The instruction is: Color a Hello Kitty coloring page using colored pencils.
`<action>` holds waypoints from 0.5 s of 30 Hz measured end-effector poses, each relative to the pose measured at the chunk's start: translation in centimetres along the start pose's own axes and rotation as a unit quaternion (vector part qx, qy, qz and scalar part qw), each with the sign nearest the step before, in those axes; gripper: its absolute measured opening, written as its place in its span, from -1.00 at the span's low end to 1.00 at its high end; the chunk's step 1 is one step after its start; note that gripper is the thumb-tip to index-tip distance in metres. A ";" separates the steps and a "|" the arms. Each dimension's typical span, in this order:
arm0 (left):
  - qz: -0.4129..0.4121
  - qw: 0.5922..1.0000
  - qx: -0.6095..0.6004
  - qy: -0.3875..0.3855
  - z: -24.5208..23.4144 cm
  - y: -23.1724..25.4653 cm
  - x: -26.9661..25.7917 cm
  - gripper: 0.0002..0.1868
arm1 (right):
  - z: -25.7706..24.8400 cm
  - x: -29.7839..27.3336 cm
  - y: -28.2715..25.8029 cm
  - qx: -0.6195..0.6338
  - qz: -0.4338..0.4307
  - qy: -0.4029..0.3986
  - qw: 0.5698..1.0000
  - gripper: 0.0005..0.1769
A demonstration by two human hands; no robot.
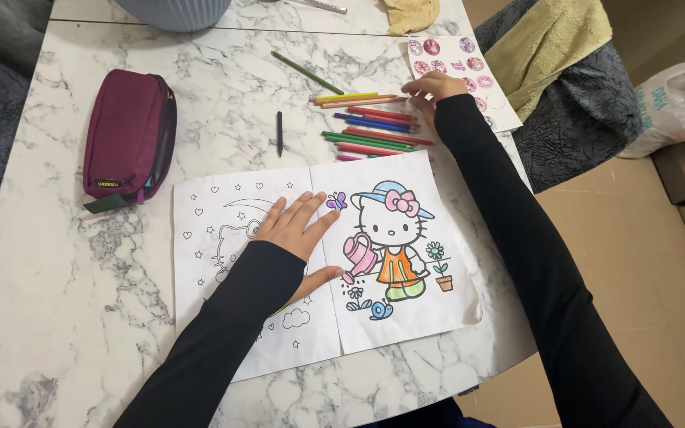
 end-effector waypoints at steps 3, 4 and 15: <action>-0.011 1.000 0.006 -0.011 0.0 0.0 0.1 -0.20 | 1.1 0.0 0.7 -0.051 0.003 -0.021 0.998 -0.75; -0.011 1.000 0.006 -0.011 -0.1 0.0 0.1 -0.20 | 1.3 0.0 0.9 -0.050 0.004 -0.021 0.998 -0.75; -0.005 1.000 -0.003 -0.002 -0.3 0.1 0.0 -0.23 | 0.5 0.2 1.7 0.057 0.026 0.080 0.995 -0.92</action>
Point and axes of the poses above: each hand's wrist, its own x-axis towards the middle knuckle, its own z-axis out of the palm, y = z × x, the point moved 2 cm from there along x, towards the middle knuckle, and after that the axes turned 4 degrees about -x, right-handed, at the moved point
